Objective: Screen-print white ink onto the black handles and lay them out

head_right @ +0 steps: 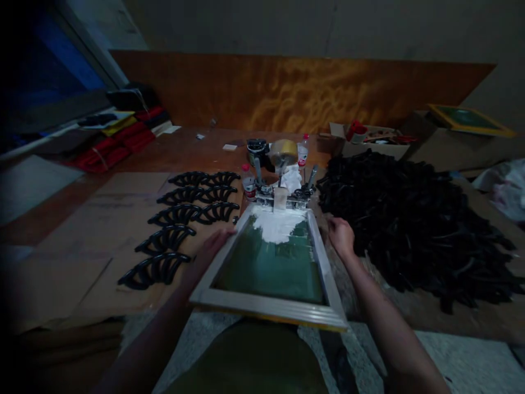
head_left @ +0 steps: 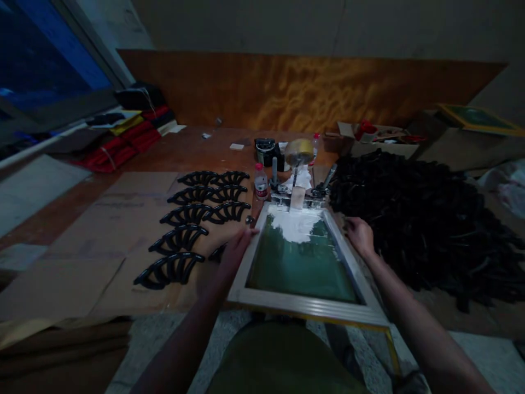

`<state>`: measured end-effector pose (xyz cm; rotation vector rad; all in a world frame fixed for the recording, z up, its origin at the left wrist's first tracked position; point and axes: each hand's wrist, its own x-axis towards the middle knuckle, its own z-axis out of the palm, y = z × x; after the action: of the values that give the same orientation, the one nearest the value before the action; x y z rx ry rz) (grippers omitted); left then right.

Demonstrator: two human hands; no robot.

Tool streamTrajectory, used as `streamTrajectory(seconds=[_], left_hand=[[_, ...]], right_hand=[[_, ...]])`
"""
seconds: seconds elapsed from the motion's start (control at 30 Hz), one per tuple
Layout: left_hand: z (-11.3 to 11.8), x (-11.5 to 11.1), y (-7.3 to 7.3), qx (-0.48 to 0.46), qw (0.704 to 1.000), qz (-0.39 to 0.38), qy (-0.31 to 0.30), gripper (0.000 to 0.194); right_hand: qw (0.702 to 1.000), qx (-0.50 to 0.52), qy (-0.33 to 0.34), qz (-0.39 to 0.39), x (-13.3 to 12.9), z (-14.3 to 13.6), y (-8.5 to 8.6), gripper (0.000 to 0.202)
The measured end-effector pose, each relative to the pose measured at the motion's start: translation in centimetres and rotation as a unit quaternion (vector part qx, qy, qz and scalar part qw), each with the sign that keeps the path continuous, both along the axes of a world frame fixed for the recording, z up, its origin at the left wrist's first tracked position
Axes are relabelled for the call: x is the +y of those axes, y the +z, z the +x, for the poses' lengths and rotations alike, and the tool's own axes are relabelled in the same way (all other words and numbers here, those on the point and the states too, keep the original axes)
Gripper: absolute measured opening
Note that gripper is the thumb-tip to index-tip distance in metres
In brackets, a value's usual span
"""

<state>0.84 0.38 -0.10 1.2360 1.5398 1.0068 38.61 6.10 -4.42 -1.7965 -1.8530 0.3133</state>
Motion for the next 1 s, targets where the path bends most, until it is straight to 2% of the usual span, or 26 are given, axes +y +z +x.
streamTrajectory(seconds=[0.07, 0.13, 0.17, 0.23, 0.33, 0.4, 0.47, 0.57, 0.67, 0.77, 0.87, 1.0], left_hand=[[-0.4, -1.2, -2.2, 0.030, 0.998, -0.035, -0.037, 0.046], [-0.5, -1.7, -4.7, 0.030, 0.996, -0.055, -0.059, 0.053], [-0.4, -1.7, -5.8, 0.025, 0.996, -0.058, -0.063, 0.057], [-0.2, -1.5, -7.8, 0.019, 0.996, -0.062, -0.063, 0.061], [0.0, -1.2, -9.3, 0.025, 0.995, -0.070, -0.060, 0.060], [0.1, -1.3, -9.4, 0.029, 0.995, -0.077, -0.057, 0.058], [0.1, -1.5, -9.1, 0.028, 0.995, -0.079, -0.053, 0.058], [0.3, -1.7, -8.6, 0.021, 0.995, -0.082, -0.048, 0.058], [0.5, -1.7, -8.4, 0.015, 0.995, -0.087, -0.038, 0.055], [0.3, -1.7, -8.5, 0.007, 0.997, -0.070, -0.040, 0.055], [0.2, -1.6, -8.5, 0.000, 0.997, -0.061, -0.040, 0.057], [0.3, -1.6, -8.0, -0.006, 0.998, -0.059, -0.034, 0.057]], right_hand=[[0.996, -0.034, -0.007, 0.081, 1.8, -0.7, 1.3, 0.033], [0.987, -0.073, 0.069, 0.128, 3.4, -3.6, 2.4, 0.046], [0.981, -0.099, 0.112, 0.127, 4.1, -5.4, 2.9, 0.053], [0.970, -0.155, 0.167, 0.081, 5.3, -8.9, 3.4, 0.051], [0.955, -0.226, 0.191, -0.028, 5.9, -12.1, 3.4, 0.028], [0.946, -0.252, 0.193, -0.067, 5.1, -12.5, 2.8, 0.020], [0.937, -0.258, 0.226, -0.061, 3.2, -12.2, 2.2, 0.017], [0.909, -0.234, 0.344, -0.026, -0.1, -10.9, 1.8, 0.019], [0.881, -0.197, 0.429, -0.031, -1.4, -10.1, 2.5, 0.023], [0.901, -0.165, 0.399, -0.038, -0.6, -10.5, 2.9, 0.019], [0.922, -0.160, 0.351, 0.020, -0.8, -10.9, 1.8, 0.021], [0.908, -0.138, 0.390, 0.069, -3.1, -9.9, 0.1, 0.028]])
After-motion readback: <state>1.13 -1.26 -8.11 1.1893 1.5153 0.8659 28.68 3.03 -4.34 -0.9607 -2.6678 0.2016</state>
